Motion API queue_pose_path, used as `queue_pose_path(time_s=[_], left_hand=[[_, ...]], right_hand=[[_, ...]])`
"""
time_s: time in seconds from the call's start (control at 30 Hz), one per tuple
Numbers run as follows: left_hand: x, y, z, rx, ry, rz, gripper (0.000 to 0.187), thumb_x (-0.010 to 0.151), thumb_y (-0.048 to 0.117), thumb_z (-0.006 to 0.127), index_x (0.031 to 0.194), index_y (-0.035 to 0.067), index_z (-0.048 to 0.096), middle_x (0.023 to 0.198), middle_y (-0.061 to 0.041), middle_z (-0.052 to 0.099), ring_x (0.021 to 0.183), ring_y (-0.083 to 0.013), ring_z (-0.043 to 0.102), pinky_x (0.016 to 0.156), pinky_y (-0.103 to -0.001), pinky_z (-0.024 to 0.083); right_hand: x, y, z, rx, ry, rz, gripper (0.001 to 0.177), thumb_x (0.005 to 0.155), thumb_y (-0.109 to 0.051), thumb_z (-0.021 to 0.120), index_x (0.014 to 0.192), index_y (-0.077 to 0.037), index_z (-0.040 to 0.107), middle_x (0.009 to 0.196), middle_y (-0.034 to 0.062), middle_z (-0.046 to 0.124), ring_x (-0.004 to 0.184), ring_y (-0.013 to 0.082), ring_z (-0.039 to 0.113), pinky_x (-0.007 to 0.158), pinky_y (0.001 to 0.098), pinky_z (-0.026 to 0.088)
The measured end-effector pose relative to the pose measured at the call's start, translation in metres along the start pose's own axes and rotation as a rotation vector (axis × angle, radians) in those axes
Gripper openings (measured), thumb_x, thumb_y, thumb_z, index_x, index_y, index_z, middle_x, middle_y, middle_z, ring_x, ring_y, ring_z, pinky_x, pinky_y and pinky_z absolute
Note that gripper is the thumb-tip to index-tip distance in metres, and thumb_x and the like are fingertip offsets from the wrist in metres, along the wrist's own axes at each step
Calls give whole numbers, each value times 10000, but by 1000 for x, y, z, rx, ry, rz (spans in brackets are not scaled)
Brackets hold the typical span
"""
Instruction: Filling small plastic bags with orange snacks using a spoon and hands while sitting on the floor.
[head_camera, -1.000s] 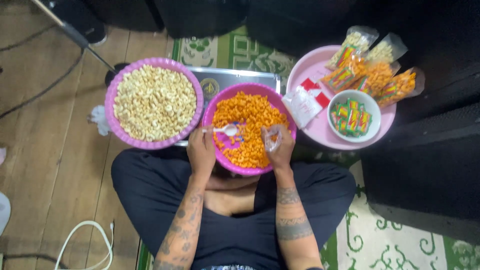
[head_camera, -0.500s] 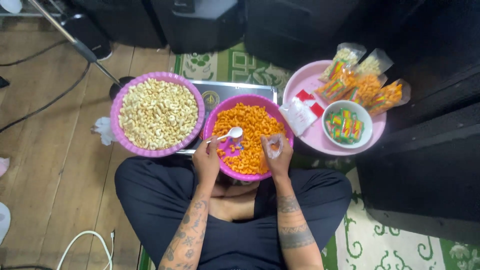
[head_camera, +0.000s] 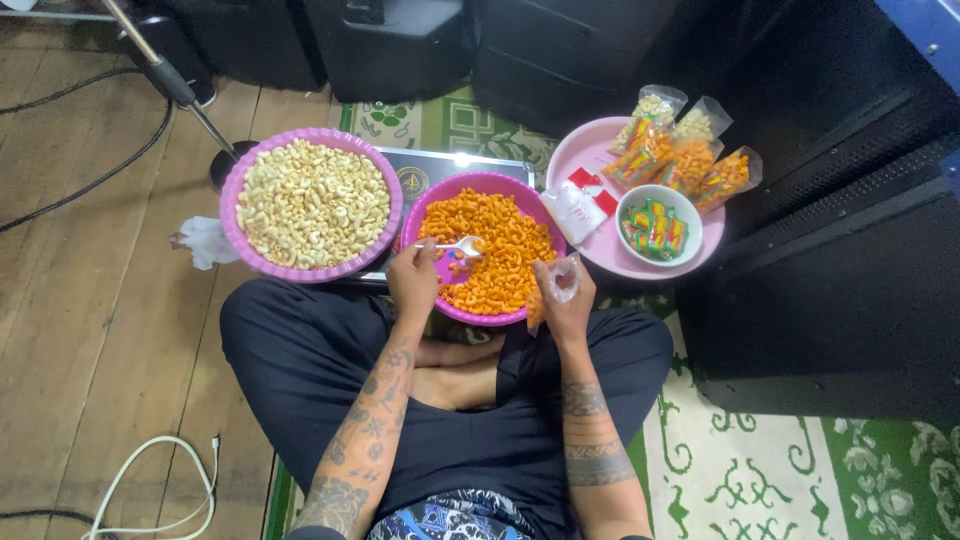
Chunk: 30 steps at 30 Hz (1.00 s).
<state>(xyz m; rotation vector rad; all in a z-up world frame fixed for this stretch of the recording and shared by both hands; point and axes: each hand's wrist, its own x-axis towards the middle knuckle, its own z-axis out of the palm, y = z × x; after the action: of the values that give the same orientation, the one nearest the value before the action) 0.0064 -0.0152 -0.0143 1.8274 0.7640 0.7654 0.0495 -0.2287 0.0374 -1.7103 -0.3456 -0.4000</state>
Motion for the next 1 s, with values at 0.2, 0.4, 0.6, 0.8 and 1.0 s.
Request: queue_pose_path(time_s=[0.2,0.4,0.6,0.8,1.0], left_hand=[[2,6,-18,-110,-29,-87,161,948,235,686,1032,182,813,748,-37,767,849,-270,758,794,-388,578],[-2,8,-23,-225,-28,-137,173,934,240,705,1015,127,808,756,-72,772,826,-247,762,782,-382,584],[-3,17,-32,-280,-88,-185,178,945,295,705,1004,170,817,783,-25,780,809,-162,755,772,-313,580],[-9,36,-42,-464,-135,-224,184,948,214,694,1022,78,793,872,-102,787,819,-154,755,755,-278,594],[-12,77,-69,-404,-74,-73,191,1014,234,642,1077,116,778,848,-73,767,859,-98,709,829,-310,575]], right_hand=[[-8,-14,-8,35,-20,34,262,873,-257,862,790,-91,678,670,17,543,632,75,467,590,257,392],[-18,-18,-12,72,-35,51,261,822,-270,899,807,-101,701,671,0,560,637,59,471,592,232,391],[-18,-34,-29,12,-101,48,250,832,-267,886,814,-90,711,681,19,555,649,81,479,606,252,405],[-18,-39,-36,-27,-84,78,245,831,-276,887,838,-99,717,689,26,559,643,102,486,615,273,423],[4,-14,-4,-19,-200,56,333,823,-340,896,891,-66,721,697,84,592,649,141,525,612,301,437]])
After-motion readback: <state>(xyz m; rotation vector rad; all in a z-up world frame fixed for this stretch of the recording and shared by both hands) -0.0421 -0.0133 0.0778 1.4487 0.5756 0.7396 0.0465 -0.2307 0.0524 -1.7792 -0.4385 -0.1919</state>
